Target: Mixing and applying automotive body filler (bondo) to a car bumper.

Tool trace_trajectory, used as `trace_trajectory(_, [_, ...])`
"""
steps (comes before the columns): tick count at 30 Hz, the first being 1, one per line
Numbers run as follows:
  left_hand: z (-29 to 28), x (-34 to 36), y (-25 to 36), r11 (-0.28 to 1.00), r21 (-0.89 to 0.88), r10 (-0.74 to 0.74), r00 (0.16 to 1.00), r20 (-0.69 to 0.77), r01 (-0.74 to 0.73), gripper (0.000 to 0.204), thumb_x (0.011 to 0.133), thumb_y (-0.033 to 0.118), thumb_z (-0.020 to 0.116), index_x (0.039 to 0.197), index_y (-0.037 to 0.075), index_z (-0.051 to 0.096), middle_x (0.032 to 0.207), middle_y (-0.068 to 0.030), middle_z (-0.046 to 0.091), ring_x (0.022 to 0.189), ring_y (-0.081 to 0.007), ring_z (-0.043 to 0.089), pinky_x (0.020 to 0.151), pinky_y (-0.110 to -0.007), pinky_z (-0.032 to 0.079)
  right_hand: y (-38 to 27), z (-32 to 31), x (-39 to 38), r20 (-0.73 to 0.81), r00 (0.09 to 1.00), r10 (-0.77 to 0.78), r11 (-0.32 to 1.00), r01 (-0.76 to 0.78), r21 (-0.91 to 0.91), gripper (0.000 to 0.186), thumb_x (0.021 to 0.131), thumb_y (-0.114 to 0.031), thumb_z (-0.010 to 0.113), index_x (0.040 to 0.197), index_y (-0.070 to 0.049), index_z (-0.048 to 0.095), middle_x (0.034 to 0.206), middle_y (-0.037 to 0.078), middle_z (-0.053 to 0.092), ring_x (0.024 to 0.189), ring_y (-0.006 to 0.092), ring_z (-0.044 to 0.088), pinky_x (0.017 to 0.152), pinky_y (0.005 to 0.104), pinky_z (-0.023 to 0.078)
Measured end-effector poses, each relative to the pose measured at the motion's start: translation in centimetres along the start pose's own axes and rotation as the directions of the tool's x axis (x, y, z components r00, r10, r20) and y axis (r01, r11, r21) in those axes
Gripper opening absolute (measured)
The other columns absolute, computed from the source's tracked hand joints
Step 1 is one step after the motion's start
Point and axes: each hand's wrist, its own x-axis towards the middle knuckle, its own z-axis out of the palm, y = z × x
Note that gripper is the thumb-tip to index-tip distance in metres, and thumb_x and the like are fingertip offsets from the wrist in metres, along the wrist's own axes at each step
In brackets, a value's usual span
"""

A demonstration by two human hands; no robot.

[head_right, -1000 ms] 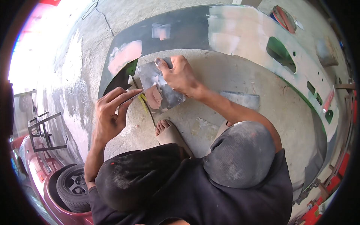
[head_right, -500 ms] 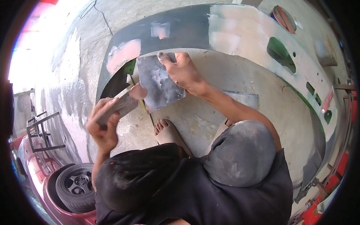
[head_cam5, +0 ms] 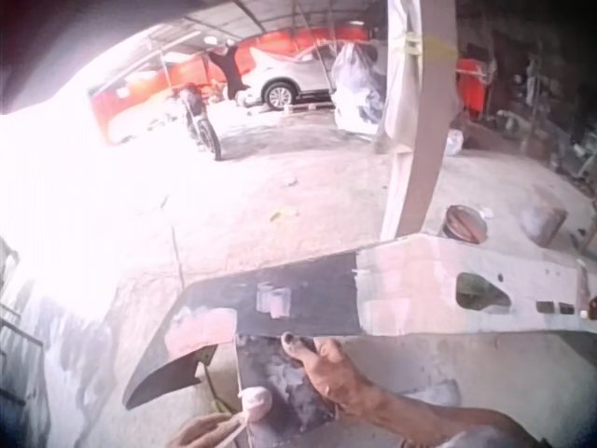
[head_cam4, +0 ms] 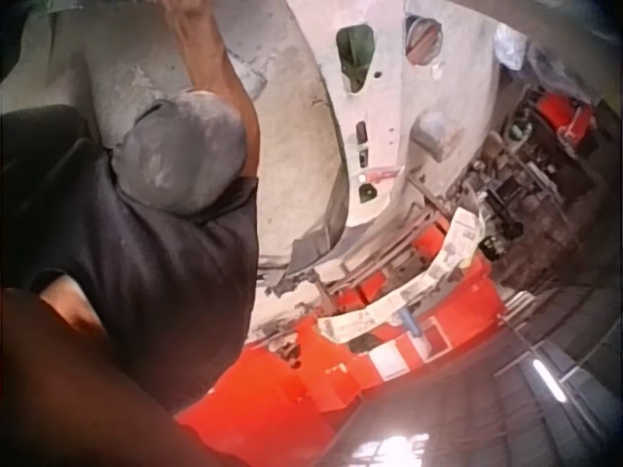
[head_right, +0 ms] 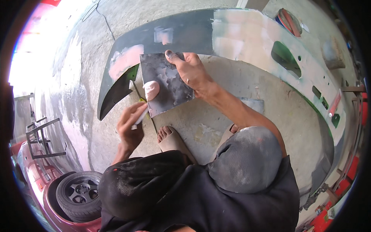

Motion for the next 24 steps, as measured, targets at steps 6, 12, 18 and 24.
trace_trajectory(6, [-5.4,5.8,3.9,0.984,0.126,0.129,0.991,-0.030,-0.124,0.039,0.070,-0.010,0.062,0.105,0.003,0.073,0.099,-0.0122,0.071,0.073,-0.0204,0.061,0.063,-0.030,0.050,0.6,0.5,-0.3,-0.051,0.964,-0.262,0.934,0.240,-0.265,0.035,0.098,-0.034,0.058,0.078,-0.004,0.063,0.065,-0.005,0.051,0.057,0.0037,0.041,0.049,0.0246,0.037])
trace_trajectory(12, [-5.0,4.9,4.7,0.909,0.286,0.208,0.926,0.316,-0.302,0.047,0.067,0.004,0.070,0.113,0.014,0.071,0.103,-0.0001,0.069,0.070,-0.0152,0.059,0.057,-0.025,0.054,2.0,0.3,0.0,-0.063,0.915,-0.399,0.831,0.332,-0.446,0.039,0.098,-0.030,0.057,0.071,-0.001,0.056,0.058,-0.003,0.047,0.053,0.0058,0.040,0.045,0.0292,0.035])
trace_trajectory(18, [-5.1,5.5,5.5,0.961,0.215,0.091,0.937,0.336,-0.171,0.042,0.069,-0.004,0.063,0.109,0.008,0.072,0.095,-0.0064,0.071,0.069,-0.0205,0.061,0.059,-0.031,0.051,1.1,0.4,-1.1,-0.024,0.985,-0.173,0.765,0.119,-0.633,0.041,0.098,-0.034,0.059,0.071,-0.003,0.055,0.065,-0.006,0.048,0.064,0.0039,0.038,0.053,0.0249,0.033])
trace_trajectory(24, [-6.1,8.1,4.1,0.986,-0.018,-0.155,0.959,0.237,0.164,0.027,0.078,-0.008,0.059,0.103,-0.001,0.068,0.089,-0.0185,0.067,0.070,-0.0337,0.062,0.066,-0.035,0.050,0.6,0.8,-1.3,0.063,0.955,-0.291,0.721,0.262,-0.641,0.050,0.097,-0.040,0.058,0.063,-0.004,0.049,0.060,-0.007,0.041,0.058,0.0041,0.034,0.049,0.0275,0.029])
